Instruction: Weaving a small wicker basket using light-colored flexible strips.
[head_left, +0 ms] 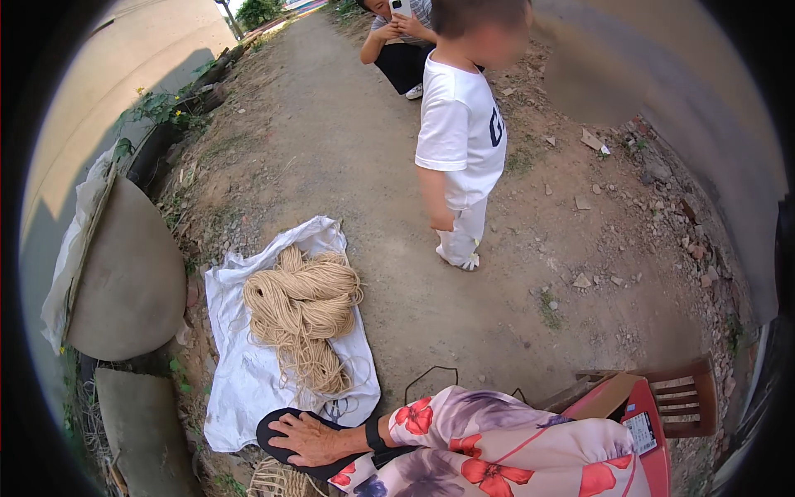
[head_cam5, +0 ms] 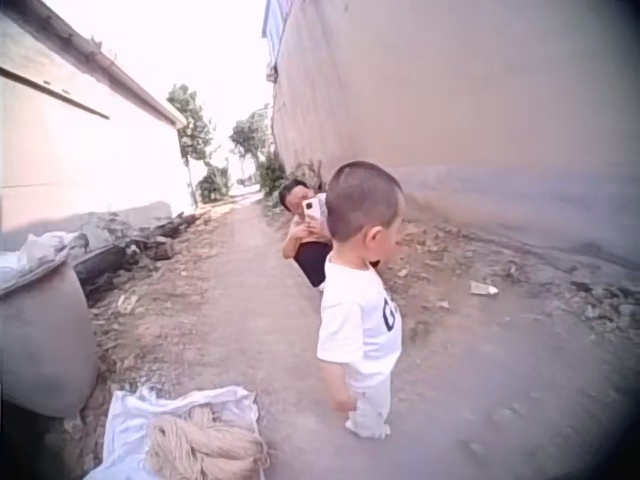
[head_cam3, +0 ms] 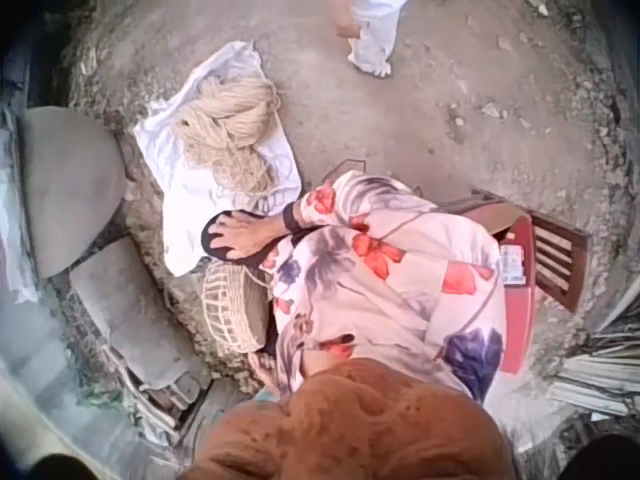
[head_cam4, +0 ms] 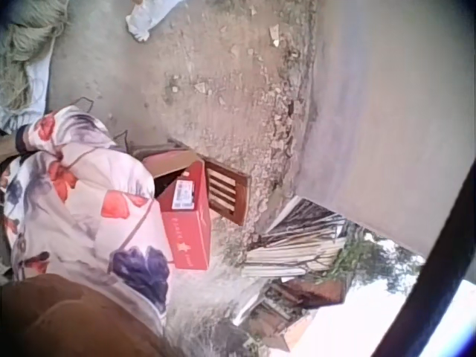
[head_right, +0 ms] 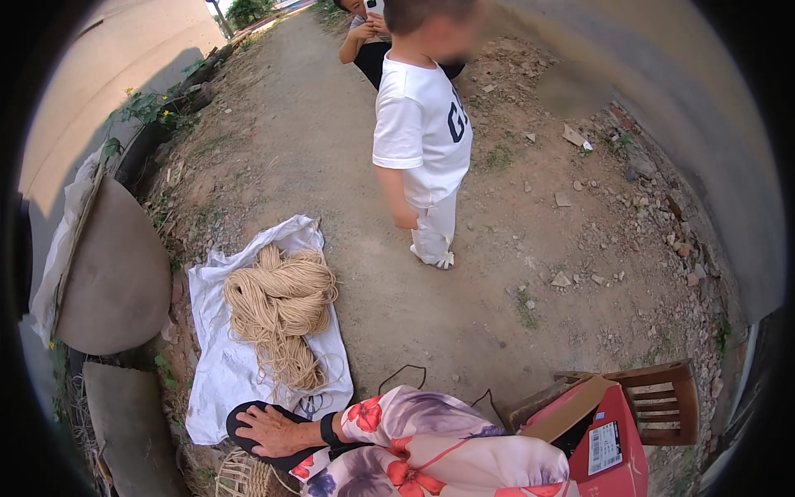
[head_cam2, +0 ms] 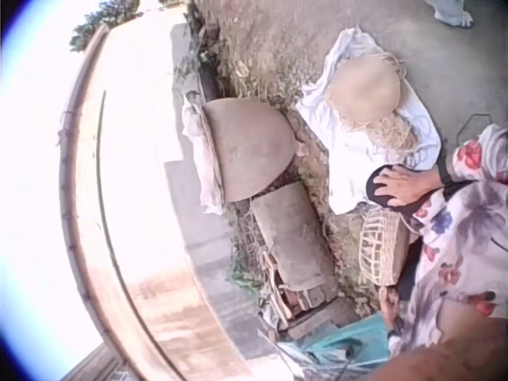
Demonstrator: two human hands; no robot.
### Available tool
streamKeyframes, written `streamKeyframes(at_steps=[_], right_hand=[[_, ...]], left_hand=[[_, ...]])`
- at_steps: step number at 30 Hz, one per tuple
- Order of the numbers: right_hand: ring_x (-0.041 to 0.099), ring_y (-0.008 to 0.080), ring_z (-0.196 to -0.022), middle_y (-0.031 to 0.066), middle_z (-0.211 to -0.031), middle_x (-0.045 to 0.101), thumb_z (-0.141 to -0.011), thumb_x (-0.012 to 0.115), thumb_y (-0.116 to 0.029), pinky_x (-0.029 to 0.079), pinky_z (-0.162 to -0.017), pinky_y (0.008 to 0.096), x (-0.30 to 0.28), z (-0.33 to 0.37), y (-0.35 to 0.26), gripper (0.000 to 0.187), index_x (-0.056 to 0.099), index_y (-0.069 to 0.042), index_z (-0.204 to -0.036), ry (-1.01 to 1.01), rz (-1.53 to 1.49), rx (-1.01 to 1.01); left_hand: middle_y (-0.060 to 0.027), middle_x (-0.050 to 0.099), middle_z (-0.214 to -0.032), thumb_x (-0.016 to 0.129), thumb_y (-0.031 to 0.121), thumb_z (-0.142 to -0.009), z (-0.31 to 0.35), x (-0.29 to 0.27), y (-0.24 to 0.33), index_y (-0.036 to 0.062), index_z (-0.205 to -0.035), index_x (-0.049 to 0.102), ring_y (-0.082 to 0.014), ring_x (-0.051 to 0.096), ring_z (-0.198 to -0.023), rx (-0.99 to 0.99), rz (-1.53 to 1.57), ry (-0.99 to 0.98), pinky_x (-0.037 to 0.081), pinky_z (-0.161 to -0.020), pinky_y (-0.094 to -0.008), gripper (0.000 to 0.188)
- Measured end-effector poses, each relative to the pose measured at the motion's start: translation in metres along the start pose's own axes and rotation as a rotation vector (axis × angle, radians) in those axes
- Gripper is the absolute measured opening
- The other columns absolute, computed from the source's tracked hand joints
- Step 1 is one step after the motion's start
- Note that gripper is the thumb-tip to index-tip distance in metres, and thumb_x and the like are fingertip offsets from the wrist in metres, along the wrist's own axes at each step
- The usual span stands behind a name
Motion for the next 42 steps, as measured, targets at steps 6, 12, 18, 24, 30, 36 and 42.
streamKeyframes(at_steps=[6,12,18,24,30,36,42], right_hand=[[0.036,0.0376,-0.120,0.0184,-0.134,0.036,-0.077,0.066,-0.025,0.038,-0.087,0.0538,-0.003,-0.003,0.005,0.053,0.048,-0.008,-0.124,0.028,-0.108,0.008],[0.037,0.0366,-0.119,0.0183,-0.133,0.036,-0.076,0.067,-0.025,0.037,-0.087,0.0507,0.000,-0.004,0.004,0.053,0.049,-0.009,-0.123,0.027,-0.072,0.016],[0.037,0.0382,-0.120,0.0190,-0.133,0.038,-0.077,0.066,-0.028,0.037,-0.088,0.0505,0.002,0.000,0.006,0.052,0.049,-0.009,-0.123,0.055,-0.024,0.006],[0.041,0.0341,-0.115,0.0163,-0.130,0.040,-0.078,0.066,-0.026,0.038,-0.086,0.0459,-0.008,-0.002,0.006,0.049,0.052,-0.009,-0.122,0.034,0.003,0.032],[0.041,0.0345,-0.114,0.0159,-0.131,0.041,-0.079,0.065,-0.028,0.038,-0.093,0.0482,-0.001,-0.006,0.010,0.050,0.051,-0.010,-0.124,0.070,0.098,0.019],[0.040,0.0345,-0.116,0.0150,-0.128,0.042,-0.079,0.064,-0.027,0.039,-0.093,0.0495,0.005,-0.011,0.011,0.048,0.053,-0.011,-0.122,0.053,0.107,0.042],[0.043,0.0326,-0.114,0.0136,-0.129,0.042,-0.082,0.062,-0.029,0.040,-0.090,0.0482,0.010,-0.012,0.006,0.047,0.049,-0.012,-0.124,0.028,0.186,0.013]], left_hand=[[0.0031,0.026,-0.055,0.057,0.029,-0.095,-0.014,-0.018,-0.008,0.0148,-0.062,0.038,-0.0108,0.025,-0.047,-0.098,0.083,0.111,0.026,-0.043,-0.0247,0.041],[0.0042,0.024,-0.055,0.054,0.021,-0.097,-0.012,-0.009,-0.007,0.0143,-0.069,0.042,-0.0095,0.022,-0.047,-0.195,0.169,0.247,0.023,-0.044,-0.0247,0.031],[0.0043,0.030,-0.057,0.055,0.023,-0.095,-0.022,-0.019,-0.013,0.0139,-0.079,0.045,-0.0086,0.027,-0.047,-0.110,0.036,0.074,0.025,-0.043,-0.0237,0.021],[0.0047,0.039,-0.062,0.055,0.021,-0.093,-0.024,-0.019,-0.012,0.0151,-0.096,0.052,-0.0068,0.034,-0.049,-0.026,-0.071,0.099,0.029,-0.042,-0.0232,0.007],[0.0008,0.045,-0.064,0.055,0.014,-0.091,-0.022,0.010,0.013,0.0099,-0.117,0.052,-0.0086,0.039,-0.047,0.153,-0.159,0.227,0.032,-0.040,-0.0234,0.026],[0.0000,0.049,-0.067,0.055,0.019,-0.094,-0.031,-0.003,0.002,0.0088,-0.112,0.054,-0.0091,0.041,-0.048,0.186,-0.108,0.204,0.032,-0.039,-0.0256,0.021],[-0.0001,0.051,-0.067,0.055,0.022,-0.094,-0.027,-0.006,-0.004,0.0081,-0.109,0.056,-0.0092,0.041,-0.048,0.255,-0.005,0.175,0.032,-0.040,-0.0256,0.020]])
Point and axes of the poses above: each hand's wrist, its own z-axis away from the middle knuckle, its own x-axis out of the palm, y = z × x, the point moved 5 cm from there along -z, towards the middle knuckle
